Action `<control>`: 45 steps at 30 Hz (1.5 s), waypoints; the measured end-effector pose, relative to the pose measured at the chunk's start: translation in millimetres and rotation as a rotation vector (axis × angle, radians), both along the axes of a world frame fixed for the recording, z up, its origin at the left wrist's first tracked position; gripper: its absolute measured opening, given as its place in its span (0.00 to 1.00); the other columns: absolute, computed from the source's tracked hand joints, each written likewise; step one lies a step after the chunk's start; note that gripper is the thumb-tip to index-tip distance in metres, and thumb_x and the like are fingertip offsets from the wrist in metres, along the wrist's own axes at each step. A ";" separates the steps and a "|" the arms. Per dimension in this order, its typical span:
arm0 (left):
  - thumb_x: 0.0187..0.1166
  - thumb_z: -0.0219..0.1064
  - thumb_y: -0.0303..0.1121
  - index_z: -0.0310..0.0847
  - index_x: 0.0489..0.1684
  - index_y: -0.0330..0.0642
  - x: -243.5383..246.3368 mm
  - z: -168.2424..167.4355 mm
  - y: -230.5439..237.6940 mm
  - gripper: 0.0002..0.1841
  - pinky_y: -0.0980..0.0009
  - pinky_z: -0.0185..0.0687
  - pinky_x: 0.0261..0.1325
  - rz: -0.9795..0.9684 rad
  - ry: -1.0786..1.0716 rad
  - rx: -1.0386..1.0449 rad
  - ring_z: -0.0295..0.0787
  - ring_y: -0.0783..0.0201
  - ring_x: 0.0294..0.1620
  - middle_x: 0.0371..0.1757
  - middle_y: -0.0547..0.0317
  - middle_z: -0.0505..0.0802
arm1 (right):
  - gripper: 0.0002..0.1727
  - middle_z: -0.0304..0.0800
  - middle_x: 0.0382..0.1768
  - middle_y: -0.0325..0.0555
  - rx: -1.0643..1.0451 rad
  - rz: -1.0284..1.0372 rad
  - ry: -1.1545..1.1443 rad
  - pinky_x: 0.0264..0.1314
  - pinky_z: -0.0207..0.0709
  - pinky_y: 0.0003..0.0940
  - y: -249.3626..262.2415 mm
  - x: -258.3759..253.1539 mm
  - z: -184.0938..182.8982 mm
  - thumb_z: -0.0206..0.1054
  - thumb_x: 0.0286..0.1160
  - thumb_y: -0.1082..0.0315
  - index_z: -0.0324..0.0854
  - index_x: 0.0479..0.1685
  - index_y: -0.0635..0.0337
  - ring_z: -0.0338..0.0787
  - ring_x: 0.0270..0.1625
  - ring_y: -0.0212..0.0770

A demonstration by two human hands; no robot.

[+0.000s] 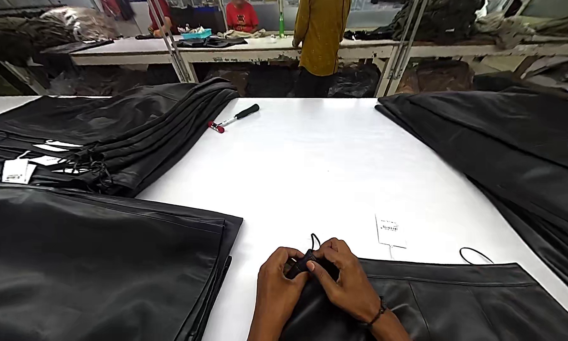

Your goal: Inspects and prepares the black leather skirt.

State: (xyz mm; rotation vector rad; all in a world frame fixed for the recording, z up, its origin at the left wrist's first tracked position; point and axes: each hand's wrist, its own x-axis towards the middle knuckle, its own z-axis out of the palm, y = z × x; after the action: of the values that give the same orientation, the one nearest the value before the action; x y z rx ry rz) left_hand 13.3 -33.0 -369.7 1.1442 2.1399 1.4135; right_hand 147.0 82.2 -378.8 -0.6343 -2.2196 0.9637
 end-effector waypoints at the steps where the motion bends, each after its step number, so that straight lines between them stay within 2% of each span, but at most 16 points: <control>1: 0.57 0.82 0.35 0.91 0.41 0.48 0.1 -1.0 0.0 0.13 0.76 0.89 0.39 -0.002 0.010 0.028 0.91 0.74 0.37 0.39 0.69 0.94 | 0.18 0.88 0.42 0.33 0.002 0.002 -0.004 0.58 0.75 0.37 -0.2 0.7 0.0 0.65 0.77 0.46 0.94 0.42 0.48 0.83 0.53 0.34; 5: 0.55 0.85 0.42 0.91 0.40 0.48 -0.1 -1.9 -0.4 0.17 0.78 0.88 0.39 -0.005 0.052 0.110 0.90 0.74 0.37 0.40 0.69 0.93 | 0.16 0.88 0.42 0.30 -0.034 -0.013 0.032 0.60 0.73 0.40 -0.7 2.1 1.2 0.66 0.77 0.47 0.95 0.42 0.45 0.83 0.53 0.32; 8: 0.54 0.85 0.48 0.94 0.38 0.49 -0.1 -5.5 0.2 0.18 0.82 0.82 0.33 0.020 0.153 0.147 0.84 0.78 0.32 0.36 0.72 0.90 | 0.15 0.89 0.41 0.30 -0.080 0.013 0.053 0.61 0.72 0.39 0.0 3.2 2.4 0.66 0.79 0.50 0.95 0.42 0.46 0.83 0.52 0.31; 17: 0.59 0.82 0.44 0.96 0.35 0.52 0.2 -3.7 0.0 0.11 0.80 0.83 0.37 0.016 0.167 0.162 0.88 0.78 0.37 0.37 0.73 0.94 | 0.15 0.89 0.44 0.30 -0.217 0.187 0.041 0.66 0.68 0.41 10.1 12.1 7.6 0.65 0.81 0.50 0.95 0.47 0.46 0.82 0.56 0.31; 19: 0.61 0.81 0.42 0.96 0.35 0.51 0.7 -4.2 -0.6 0.10 0.79 0.86 0.38 0.009 0.182 0.155 0.90 0.77 0.37 0.37 0.72 0.94 | 0.16 0.89 0.45 0.30 -0.233 0.213 0.033 0.66 0.68 0.41 12.0 14.4 7.6 0.65 0.82 0.50 0.95 0.47 0.46 0.82 0.57 0.32; 25: 0.65 0.77 0.39 0.96 0.36 0.51 0.6 -8.0 0.6 0.07 0.77 0.89 0.42 0.002 0.215 0.142 0.91 0.77 0.39 0.39 0.72 0.95 | 0.12 0.90 0.45 0.31 -0.261 0.144 0.049 0.62 0.76 0.37 9.5 11.6 5.0 0.71 0.76 0.53 0.95 0.47 0.46 0.85 0.55 0.31; 26: 0.66 0.77 0.39 0.96 0.36 0.52 0.6 -8.6 1.0 0.07 0.77 0.89 0.43 0.002 0.223 0.134 0.91 0.77 0.39 0.39 0.73 0.95 | 0.12 0.90 0.46 0.31 -0.283 0.113 0.077 0.60 0.81 0.34 9.2 10.7 4.8 0.75 0.72 0.54 0.93 0.48 0.46 0.87 0.54 0.31; 28: 0.66 0.77 0.39 0.95 0.35 0.51 1.1 -9.5 1.6 0.06 0.76 0.89 0.43 -0.001 0.223 0.129 0.91 0.77 0.39 0.39 0.72 0.95 | 0.20 0.89 0.51 0.33 -0.314 0.080 0.101 0.61 0.85 0.31 9.7 9.9 5.1 0.80 0.67 0.56 0.84 0.57 0.47 0.89 0.54 0.31; 30: 0.66 0.76 0.39 0.95 0.35 0.51 1.4 -10.1 1.4 0.06 0.76 0.89 0.44 -0.009 0.223 0.126 0.91 0.77 0.40 0.39 0.72 0.95 | 0.26 0.86 0.62 0.33 -0.257 0.109 0.066 0.68 0.81 0.34 9.9 10.2 3.0 0.76 0.72 0.54 0.82 0.71 0.45 0.85 0.62 0.32; 31: 0.66 0.76 0.39 0.95 0.35 0.51 0.9 -10.8 1.2 0.06 0.76 0.90 0.45 -0.018 0.219 0.127 0.91 0.77 0.40 0.40 0.72 0.95 | 0.25 0.86 0.67 0.31 -0.205 0.129 0.043 0.72 0.77 0.38 9.7 10.0 1.8 0.72 0.76 0.53 0.83 0.73 0.45 0.84 0.66 0.32; 33: 0.67 0.75 0.39 0.95 0.36 0.50 -0.3 -12.2 0.6 0.07 0.76 0.89 0.45 -0.034 0.215 0.129 0.91 0.77 0.41 0.40 0.72 0.95 | 0.19 0.92 0.62 0.28 -0.150 0.133 0.036 0.72 0.71 0.41 7.2 8.8 0.9 0.68 0.79 0.53 0.91 0.64 0.46 0.83 0.66 0.32; 36: 0.67 0.75 0.38 0.95 0.35 0.51 -0.7 -13.0 0.3 0.06 0.77 0.89 0.45 -0.041 0.200 0.130 0.91 0.77 0.41 0.40 0.72 0.95 | 0.14 0.94 0.49 0.26 -0.144 0.099 0.064 0.66 0.74 0.37 6.1 9.0 1.1 0.72 0.76 0.53 0.95 0.53 0.44 0.85 0.59 0.30; 40: 0.69 0.74 0.38 0.96 0.36 0.52 -0.9 -12.5 -0.5 0.06 0.76 0.90 0.46 -0.055 0.173 0.115 0.92 0.77 0.42 0.40 0.73 0.95 | 0.10 0.94 0.40 0.21 -0.074 0.036 0.064 0.65 0.70 0.39 5.2 9.2 0.8 0.73 0.73 0.53 0.97 0.45 0.41 0.85 0.53 0.27; 45: 0.72 0.74 0.40 0.96 0.36 0.53 -2.3 -13.0 -2.2 0.06 0.75 0.91 0.47 -0.084 0.154 0.111 0.92 0.77 0.42 0.39 0.73 0.96 | 0.09 0.92 0.36 0.19 0.035 -0.008 0.034 0.68 0.66 0.40 2.1 8.0 2.7 0.70 0.76 0.52 0.95 0.39 0.40 0.84 0.48 0.25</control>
State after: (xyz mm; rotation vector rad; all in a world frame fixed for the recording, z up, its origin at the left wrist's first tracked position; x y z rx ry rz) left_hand 11.0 -35.2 -382.6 1.4097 2.1089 1.4652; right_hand 154.9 84.3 -376.2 -0.6059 -2.1975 0.9229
